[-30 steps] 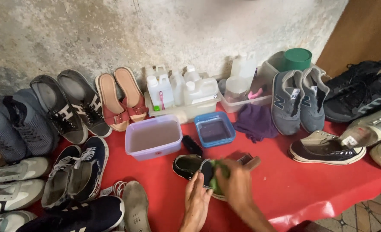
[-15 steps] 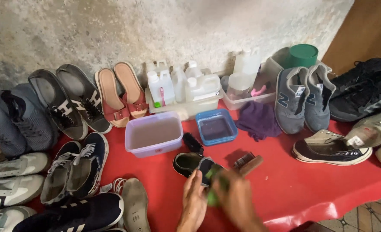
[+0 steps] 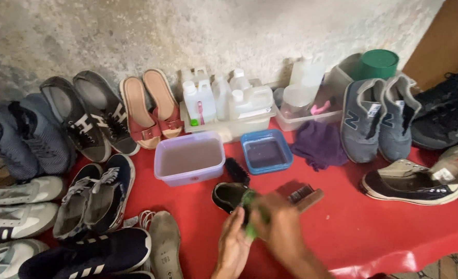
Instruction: Cleaning a black and white sneaker using a brush, cleaning solution, and a cloth.
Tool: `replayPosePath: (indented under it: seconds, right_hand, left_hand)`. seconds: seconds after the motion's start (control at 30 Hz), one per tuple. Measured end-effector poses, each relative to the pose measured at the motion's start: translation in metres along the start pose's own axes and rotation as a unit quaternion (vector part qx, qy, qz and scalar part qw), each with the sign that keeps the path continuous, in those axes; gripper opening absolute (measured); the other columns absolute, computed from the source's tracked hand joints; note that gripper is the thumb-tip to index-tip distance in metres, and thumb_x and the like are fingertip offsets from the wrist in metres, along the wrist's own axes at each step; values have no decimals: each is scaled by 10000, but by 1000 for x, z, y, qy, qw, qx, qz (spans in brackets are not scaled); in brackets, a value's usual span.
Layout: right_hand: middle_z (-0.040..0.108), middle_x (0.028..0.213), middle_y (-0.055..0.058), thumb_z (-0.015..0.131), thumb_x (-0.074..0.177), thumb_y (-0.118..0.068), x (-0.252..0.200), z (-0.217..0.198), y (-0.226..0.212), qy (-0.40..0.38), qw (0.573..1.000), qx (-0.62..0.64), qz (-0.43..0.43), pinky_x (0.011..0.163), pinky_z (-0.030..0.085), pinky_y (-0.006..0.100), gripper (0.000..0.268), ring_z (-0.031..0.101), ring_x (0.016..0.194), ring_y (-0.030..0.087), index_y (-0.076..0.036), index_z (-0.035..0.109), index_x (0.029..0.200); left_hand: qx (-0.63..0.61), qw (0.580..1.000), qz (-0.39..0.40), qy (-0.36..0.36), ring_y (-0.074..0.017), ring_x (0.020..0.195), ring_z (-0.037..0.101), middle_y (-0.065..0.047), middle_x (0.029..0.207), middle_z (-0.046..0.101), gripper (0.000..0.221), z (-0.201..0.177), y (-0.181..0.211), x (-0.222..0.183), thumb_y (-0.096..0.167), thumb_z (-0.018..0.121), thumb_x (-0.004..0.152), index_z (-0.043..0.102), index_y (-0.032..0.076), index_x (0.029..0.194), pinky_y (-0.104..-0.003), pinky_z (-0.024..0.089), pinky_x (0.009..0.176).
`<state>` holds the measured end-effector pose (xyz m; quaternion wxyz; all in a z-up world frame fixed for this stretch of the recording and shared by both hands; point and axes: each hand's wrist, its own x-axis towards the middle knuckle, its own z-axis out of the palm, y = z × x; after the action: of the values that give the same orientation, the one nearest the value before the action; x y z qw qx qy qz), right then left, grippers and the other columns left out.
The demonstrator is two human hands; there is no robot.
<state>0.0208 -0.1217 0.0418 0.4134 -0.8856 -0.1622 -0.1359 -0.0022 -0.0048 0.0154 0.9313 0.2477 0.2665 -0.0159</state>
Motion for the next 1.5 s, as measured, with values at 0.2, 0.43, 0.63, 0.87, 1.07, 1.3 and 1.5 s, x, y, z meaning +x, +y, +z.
replayPosePath:
  seconds: [0.2,0.43,0.63,0.87,1.07,1.3,1.5]
  right_hand:
    - [736,1027,70,627,908,-171,-14,-17,-17,-6,998,53,-25,782,567,376,266,760,891,269,-194,758,1139]
    - [804,877,-44,766,899,-241,-21,-48,22,-17,972,233,20,747,538,252,139,673,829,63,-107,803,910]
    - [761,856,14,718,893,-334,3,-112,72,250,949,76,177,639,526,300,290,638,732,110,-107,745,1071]
    - [728,1069,147,764,856,-342,-3,-129,159,235,940,-149,196,938,506,459,395,596,1128,339,-117,730,1179]
    - [628,1236,131,734,961,-188,3,-119,106,294,939,-176,-31,1057,406,471,254,584,1159,319,-82,685,1187]
    - [781,928,11,693,915,-123,-5,-70,62,96,986,63,-124,791,538,292,63,733,821,151,-109,748,942]
    - [637,1130,37,764,902,-287,-12,-52,72,-60,992,45,-102,920,547,379,312,674,1002,215,-168,723,1187]
  left_hand:
    - [47,978,69,-192,-215,1034,649,-181,1118,707,217,-27,-13,22,148,606,997,671,-17,1121,-332,516,900]
    - [106,994,29,-22,-289,1128,667,-195,1289,731,441,-33,-23,43,170,620,928,674,-5,1329,-422,484,928]
    - [225,974,10,17,-212,1385,576,-62,1474,674,622,36,-1,-13,176,592,862,618,89,1477,-415,358,1114]
    - [493,777,389,-44,-72,523,353,17,665,563,524,-35,-34,31,267,775,821,749,179,1337,-233,316,461]
    - [587,476,632,-172,-236,1177,715,-94,1305,724,393,9,3,-11,167,655,959,645,21,1324,-388,524,1008]
    - [679,397,598,-156,-199,1036,679,-15,1066,751,350,3,19,-3,375,670,927,691,72,1101,-477,303,1136]
    - [722,371,576,-96,-212,890,526,32,927,653,468,1,9,1,600,758,847,716,136,796,-418,350,824]
